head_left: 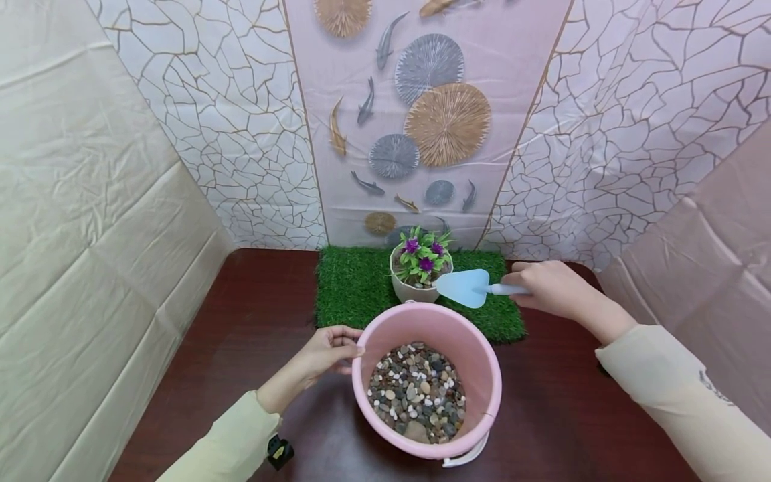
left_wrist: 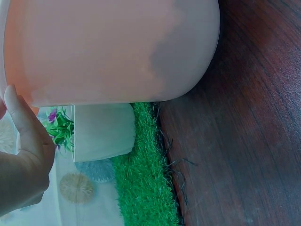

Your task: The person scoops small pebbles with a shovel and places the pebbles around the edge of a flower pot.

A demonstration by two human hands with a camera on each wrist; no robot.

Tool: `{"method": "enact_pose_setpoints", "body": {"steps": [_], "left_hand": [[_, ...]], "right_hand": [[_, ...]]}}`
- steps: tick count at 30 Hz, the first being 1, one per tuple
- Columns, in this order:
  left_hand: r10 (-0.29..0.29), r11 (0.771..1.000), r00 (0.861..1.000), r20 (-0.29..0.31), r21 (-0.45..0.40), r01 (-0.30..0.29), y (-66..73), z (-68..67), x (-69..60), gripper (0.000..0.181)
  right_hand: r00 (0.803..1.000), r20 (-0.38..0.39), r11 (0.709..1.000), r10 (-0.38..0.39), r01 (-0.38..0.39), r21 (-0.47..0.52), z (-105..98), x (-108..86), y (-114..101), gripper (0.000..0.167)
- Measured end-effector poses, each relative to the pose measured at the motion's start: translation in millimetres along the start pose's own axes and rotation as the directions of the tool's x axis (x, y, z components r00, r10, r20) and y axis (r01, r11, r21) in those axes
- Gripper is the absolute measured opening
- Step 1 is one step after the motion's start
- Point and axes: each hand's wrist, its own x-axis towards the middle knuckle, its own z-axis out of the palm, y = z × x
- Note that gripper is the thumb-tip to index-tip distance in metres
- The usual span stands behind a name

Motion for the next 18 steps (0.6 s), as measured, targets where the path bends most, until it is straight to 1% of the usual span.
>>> {"method": "enact_pose_setpoints", "body": {"steps": [5, 13, 15, 18], "left_hand": [[0.001, 1.000, 1.000, 0.002, 0.005, -0.001, -0.2, -0.2, 0.2, 0.043], [-0.002, 1.000, 1.000, 0.007, 0.015, 0.002, -0.2, -0.1, 0.7, 0.043], [-0.003, 1.000, 1.000, 0.008, 0.013, 0.003, 0.1, -0.1, 0.6, 0.044], [-0.003, 1.000, 1.000, 0.010, 0.010, 0.003, 0.3, -0.3, 0.6, 0.044]], "right_hand": [[0.999, -0.025, 1.000, -0.029, 0.029, 0.001, 0.8, -0.6, -8.7, 0.016], [0.999, -0.034, 0.999, -0.039, 0.039, 0.012, -0.5, -3.5, -19.3, 0.019], [0.997, -0.045, 0.998, -0.058, 0.059, 0.022, -0.9, -3.9, -22.4, 0.020], [0.992, -0.051, 0.991, -0.119, 0.122, 0.048, -1.4, -3.3, -28.5, 0.021]]}}
